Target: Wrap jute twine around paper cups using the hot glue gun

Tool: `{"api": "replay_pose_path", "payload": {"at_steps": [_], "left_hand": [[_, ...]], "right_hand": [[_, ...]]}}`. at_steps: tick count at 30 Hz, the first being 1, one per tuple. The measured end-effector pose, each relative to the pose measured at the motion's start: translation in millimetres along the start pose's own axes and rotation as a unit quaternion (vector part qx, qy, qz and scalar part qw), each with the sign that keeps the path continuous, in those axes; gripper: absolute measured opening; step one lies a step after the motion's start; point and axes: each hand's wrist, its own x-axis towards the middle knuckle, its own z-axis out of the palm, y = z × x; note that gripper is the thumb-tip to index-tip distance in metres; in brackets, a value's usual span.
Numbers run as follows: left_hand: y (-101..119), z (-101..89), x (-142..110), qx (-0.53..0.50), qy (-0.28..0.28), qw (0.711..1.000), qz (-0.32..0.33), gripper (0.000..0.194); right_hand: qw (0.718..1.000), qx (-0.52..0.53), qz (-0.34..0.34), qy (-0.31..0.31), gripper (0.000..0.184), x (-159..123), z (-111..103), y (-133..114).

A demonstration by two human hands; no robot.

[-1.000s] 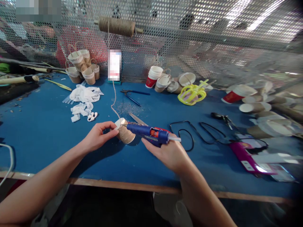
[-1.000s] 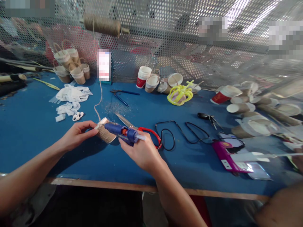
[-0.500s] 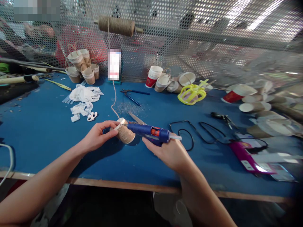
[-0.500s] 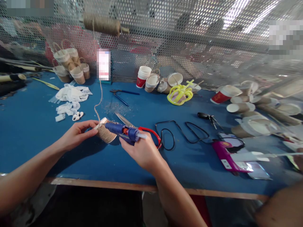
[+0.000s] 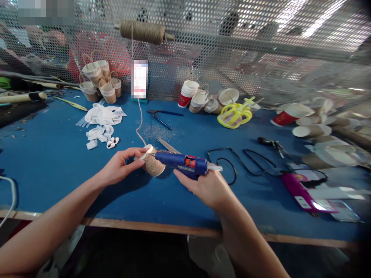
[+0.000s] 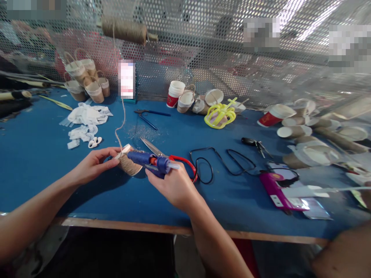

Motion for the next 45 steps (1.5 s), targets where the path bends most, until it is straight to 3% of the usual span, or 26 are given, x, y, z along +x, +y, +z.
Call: {"api": "replay_pose_path", "payload": {"at_steps": [22, 37, 45], "left_hand": [[-3, -0.9, -1, -0.005, -0.015, 1.000, 0.022, 0.011], [-2, -0.8, -1, -0.001, -0.014, 1.000, 0.020, 0.012], [-4, -2.0, 0, 0.000, -0.011, 1.000, 0.027, 0.011]], "right_hand": [[0.999, -0.008, -0.048, 0.022, 0.013, 6, -3, 3], [0.999, -0.010, -0.027, 0.017, 0.020, 0, 1, 1], [0.998, -0.013, -0.051, 0.023, 0.013, -2, 5, 3]]}}
